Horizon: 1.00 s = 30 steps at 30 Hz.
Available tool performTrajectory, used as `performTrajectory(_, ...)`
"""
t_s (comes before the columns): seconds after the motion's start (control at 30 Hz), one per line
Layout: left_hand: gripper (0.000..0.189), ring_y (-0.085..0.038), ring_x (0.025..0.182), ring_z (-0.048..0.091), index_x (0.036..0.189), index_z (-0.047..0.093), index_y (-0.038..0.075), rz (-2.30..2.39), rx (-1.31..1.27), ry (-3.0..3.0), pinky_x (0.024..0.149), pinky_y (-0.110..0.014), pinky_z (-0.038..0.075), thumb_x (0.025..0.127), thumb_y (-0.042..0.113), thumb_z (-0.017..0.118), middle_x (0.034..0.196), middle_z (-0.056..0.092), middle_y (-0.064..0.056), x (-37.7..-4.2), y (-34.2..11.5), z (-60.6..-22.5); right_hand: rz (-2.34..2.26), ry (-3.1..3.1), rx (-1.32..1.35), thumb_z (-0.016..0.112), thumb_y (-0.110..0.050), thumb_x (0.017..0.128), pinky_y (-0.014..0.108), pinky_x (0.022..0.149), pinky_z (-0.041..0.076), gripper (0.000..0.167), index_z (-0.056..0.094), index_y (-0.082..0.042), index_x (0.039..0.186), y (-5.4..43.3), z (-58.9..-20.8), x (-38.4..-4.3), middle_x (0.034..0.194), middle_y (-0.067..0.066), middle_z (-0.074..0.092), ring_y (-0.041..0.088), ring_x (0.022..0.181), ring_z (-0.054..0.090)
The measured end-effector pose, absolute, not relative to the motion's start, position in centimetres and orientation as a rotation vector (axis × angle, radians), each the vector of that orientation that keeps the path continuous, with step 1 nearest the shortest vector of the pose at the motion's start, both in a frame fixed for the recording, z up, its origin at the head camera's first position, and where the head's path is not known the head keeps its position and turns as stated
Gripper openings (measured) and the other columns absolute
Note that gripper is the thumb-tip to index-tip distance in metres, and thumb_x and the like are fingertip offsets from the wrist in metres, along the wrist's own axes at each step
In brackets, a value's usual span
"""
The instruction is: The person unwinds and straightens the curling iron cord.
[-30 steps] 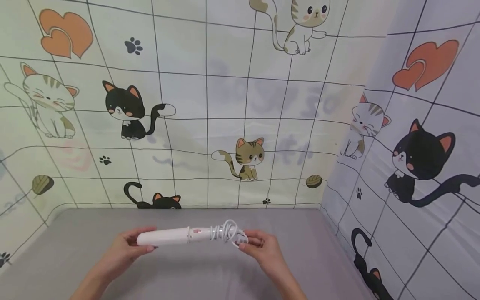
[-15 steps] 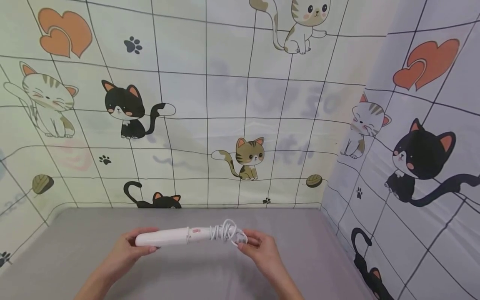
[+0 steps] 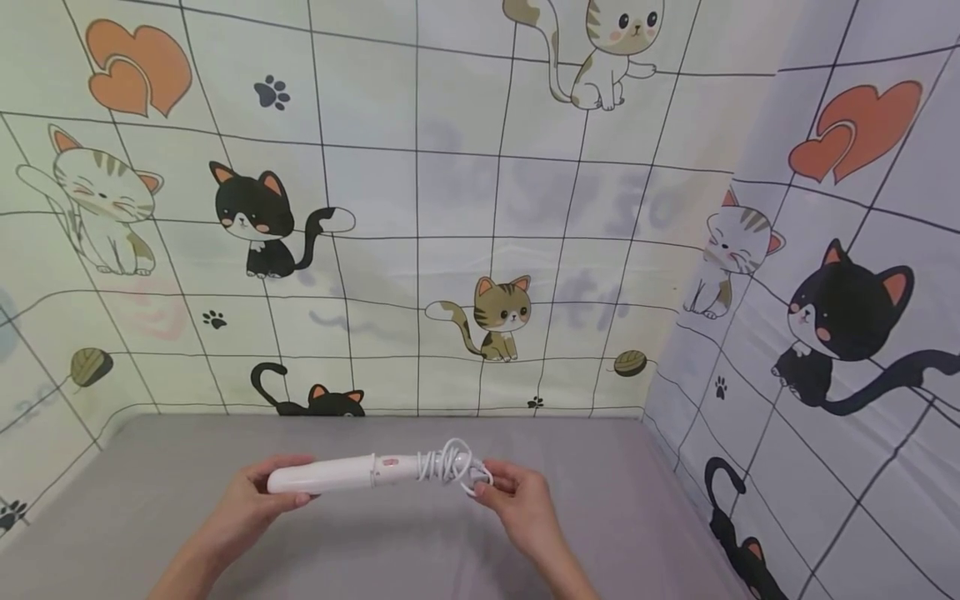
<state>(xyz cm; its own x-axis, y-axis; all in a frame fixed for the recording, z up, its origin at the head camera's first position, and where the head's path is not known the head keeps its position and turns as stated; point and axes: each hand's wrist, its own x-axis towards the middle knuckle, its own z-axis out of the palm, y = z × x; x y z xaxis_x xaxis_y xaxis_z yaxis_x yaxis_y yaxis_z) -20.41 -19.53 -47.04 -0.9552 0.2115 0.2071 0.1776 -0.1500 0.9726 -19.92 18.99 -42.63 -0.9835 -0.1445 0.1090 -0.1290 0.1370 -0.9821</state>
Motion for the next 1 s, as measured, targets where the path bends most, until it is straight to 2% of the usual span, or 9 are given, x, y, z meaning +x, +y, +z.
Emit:
performTrajectory(0.23, 0.050, -0.019, 0.101, 0.069, 0.129, 0.064, -0.009, 2.321, 0.422, 2.038, 0.087, -0.030, 0.060, 0.081, -0.012, 0.077, 0.115, 0.065, -0.009, -20.2, -19.3, -47.2, -1.964, 2.465, -0.194, 0.075, 0.002, 0.090, 0.030, 0.079, 0.062, 0.039, 0.062, 0.018, 0.122, 18.6, -42.6, -19.8, 0.105, 0.025, 0.074, 0.031, 0.093, 0.075)
performTrajectory(0.5, 0.050, -0.018, 0.101, 0.068, 0.128, 0.063, -0.010, 2.350, 0.447, 2.011, 0.086, -0.031, 0.061, 0.080, -0.014, 0.076, 0.115, 0.067, -0.006, -20.2, -19.1, -47.3, -2.054, 2.532, -0.192, 0.072, 0.012, 0.087, 0.031, 0.073, 0.063, 0.019, 0.068, 0.015, 0.105, 18.4, -42.9, -19.8, 0.101, 0.027, 0.073, 0.031, 0.087, 0.075)
performTrajectory(0.6, 0.048, -0.018, 0.101, 0.068, 0.126, 0.065, -0.008, 2.398, 0.502, 1.957, 0.088, -0.035, 0.061, 0.080, -0.017, 0.073, 0.116, 0.068, -0.005, -20.4, -19.1, -47.5, -2.011, 2.635, -0.204, 0.075, 0.005, 0.088, 0.030, 0.073, 0.063, 0.021, 0.071, 0.010, 0.108, 18.5, -43.1, -19.9, 0.102, 0.022, 0.075, 0.027, 0.087, 0.075)
performTrajectory(0.7, 0.047, -0.018, 0.102, 0.068, 0.125, 0.068, -0.005, 2.431, 0.561, 1.899, 0.090, -0.037, 0.060, 0.081, -0.021, 0.070, 0.116, 0.068, -0.005, -20.5, -19.2, -47.6, -1.956, 2.728, -0.220, 0.077, -0.005, 0.091, 0.027, 0.076, 0.062, 0.028, 0.070, 0.005, 0.116, 18.6, -43.2, -20.1, 0.109, 0.019, 0.075, 0.024, 0.091, 0.075)
performTrajectory(0.87, 0.046, -0.019, 0.104, 0.067, 0.125, 0.069, 0.000, 2.425, 0.592, 1.851, 0.091, -0.036, 0.059, 0.083, -0.020, 0.069, 0.117, 0.068, -0.005, -20.4, -19.4, -47.8, -1.911, 2.785, -0.223, 0.070, -0.021, 0.099, 0.024, 0.084, 0.058, 0.034, 0.067, 0.000, 0.126, 18.9, -43.4, -20.4, 0.118, 0.015, 0.073, 0.024, 0.103, 0.071)
performTrajectory(1.0, 0.046, -0.018, 0.103, 0.068, 0.124, 0.070, 0.002, 2.418, 0.613, 1.853, 0.090, -0.034, 0.060, 0.083, -0.019, 0.069, 0.118, 0.068, -0.004, -20.4, -19.5, -48.0, -1.971, 2.683, -0.273, 0.063, -0.018, 0.103, 0.027, 0.085, 0.058, 0.033, 0.066, 0.004, 0.127, 19.2, -43.2, -20.9, 0.116, 0.016, 0.073, 0.023, 0.101, 0.070)
